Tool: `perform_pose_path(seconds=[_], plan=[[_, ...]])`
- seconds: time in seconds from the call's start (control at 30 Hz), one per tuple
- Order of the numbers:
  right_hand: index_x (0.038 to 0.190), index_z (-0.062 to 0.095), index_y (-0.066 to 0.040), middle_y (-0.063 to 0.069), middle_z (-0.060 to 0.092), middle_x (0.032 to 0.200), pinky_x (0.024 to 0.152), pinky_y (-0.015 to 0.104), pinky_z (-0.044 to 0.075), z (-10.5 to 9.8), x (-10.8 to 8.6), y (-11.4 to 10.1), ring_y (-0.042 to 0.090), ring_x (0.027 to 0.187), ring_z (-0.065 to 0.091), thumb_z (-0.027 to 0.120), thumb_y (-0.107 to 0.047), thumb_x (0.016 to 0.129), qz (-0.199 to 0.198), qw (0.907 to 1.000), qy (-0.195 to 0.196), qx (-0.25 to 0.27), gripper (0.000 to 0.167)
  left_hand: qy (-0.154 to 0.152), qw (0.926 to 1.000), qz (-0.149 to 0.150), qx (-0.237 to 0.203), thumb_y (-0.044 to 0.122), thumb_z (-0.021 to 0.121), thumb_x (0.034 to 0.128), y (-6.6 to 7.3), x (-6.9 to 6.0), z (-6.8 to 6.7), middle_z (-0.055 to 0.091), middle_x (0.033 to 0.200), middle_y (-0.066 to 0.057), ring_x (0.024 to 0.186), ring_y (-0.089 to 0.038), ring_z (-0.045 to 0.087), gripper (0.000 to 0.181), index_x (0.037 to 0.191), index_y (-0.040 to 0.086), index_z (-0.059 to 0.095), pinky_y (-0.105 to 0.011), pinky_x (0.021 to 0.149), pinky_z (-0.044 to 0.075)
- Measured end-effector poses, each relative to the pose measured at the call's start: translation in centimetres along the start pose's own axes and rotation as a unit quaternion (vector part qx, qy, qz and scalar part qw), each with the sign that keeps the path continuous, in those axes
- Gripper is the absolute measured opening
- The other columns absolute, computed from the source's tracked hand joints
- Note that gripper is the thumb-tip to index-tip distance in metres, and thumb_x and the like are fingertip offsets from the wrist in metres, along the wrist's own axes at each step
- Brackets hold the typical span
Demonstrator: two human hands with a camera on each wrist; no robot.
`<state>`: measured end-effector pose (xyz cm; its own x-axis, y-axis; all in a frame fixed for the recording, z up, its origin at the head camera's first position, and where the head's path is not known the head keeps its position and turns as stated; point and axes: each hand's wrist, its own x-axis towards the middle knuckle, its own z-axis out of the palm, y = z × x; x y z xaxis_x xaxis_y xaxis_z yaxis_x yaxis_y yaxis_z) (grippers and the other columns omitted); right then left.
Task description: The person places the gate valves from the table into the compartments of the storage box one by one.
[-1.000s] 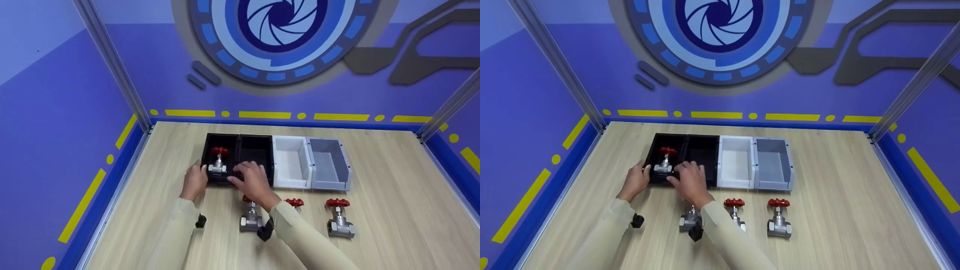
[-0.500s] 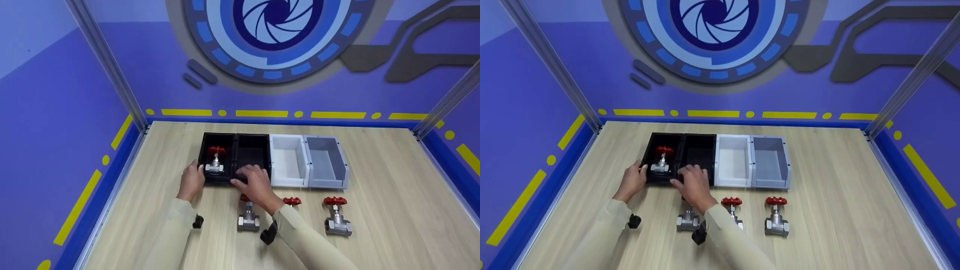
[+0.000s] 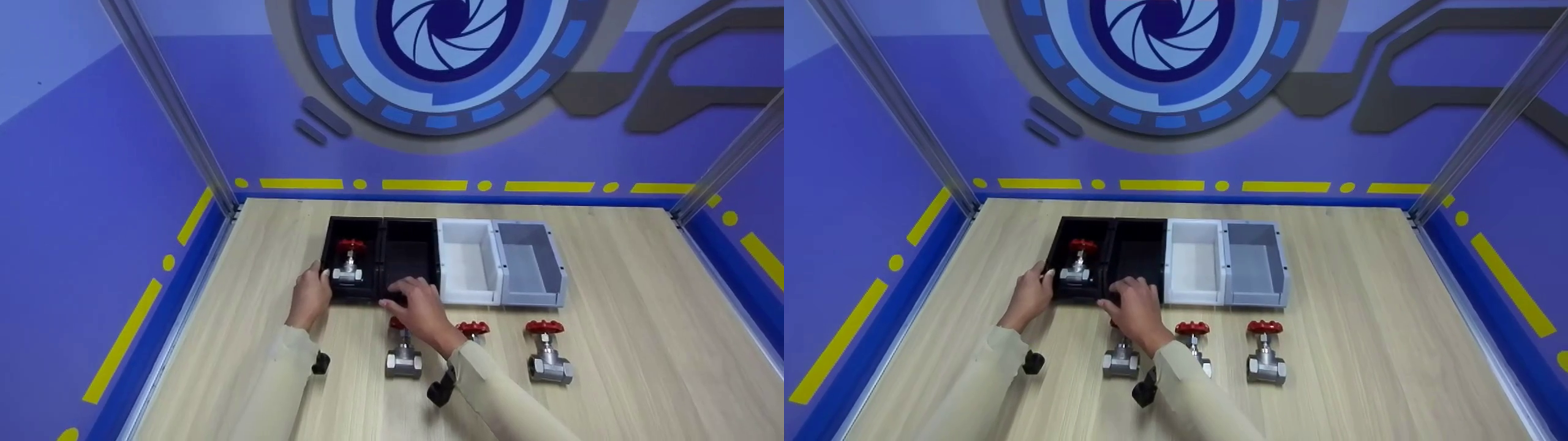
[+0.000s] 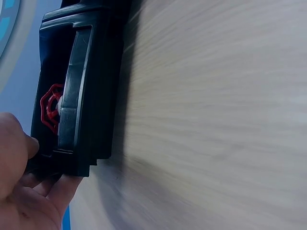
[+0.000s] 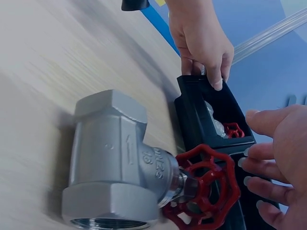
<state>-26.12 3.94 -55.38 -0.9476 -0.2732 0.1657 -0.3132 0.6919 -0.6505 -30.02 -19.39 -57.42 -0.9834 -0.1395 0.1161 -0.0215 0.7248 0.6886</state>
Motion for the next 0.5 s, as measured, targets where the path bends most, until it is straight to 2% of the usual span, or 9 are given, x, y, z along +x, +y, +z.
perform_pose_path(seconds=[0.27, 0.5], plan=[[0.112, 0.07, -0.011, 0.004, 0.067, 0.117, 0.098, 0.047, 0.041, 0.1, -0.6, 0.4, 0.026, 0.113, 0.056, 0.067, -0.04, 0.089, 0.0, 1.0, 0.0, -0.008, 0.038, 0.022, 0.9993, 0.027, 0.011, 0.011, 0.048, 0.0996, -0.1, -0.2, 0.2, 0.064, 0.112, -0.033, 0.106, -0.045, 0.062, 0.033, 0.123, -0.011, 0.053, -0.054, 0.089, 0.05], [0.112, 0.069, -0.01, 0.005, 0.067, 0.117, 0.103, 0.051, 0.038, 0.5, -1.3, 0.8, 0.028, 0.115, 0.056, 0.067, -0.04, 0.089, 0.001, 1.0, -0.002, 0.004, 0.038, 0.005, 0.9998, 0.014, 0.012, 0.013, 0.045, 0.101, -0.1, -0.2, 0.0, 0.058, 0.126, -0.032, 0.116, -0.042, 0.058, 0.042, 0.135, -0.012, 0.046, -0.051, 0.097, 0.048]])
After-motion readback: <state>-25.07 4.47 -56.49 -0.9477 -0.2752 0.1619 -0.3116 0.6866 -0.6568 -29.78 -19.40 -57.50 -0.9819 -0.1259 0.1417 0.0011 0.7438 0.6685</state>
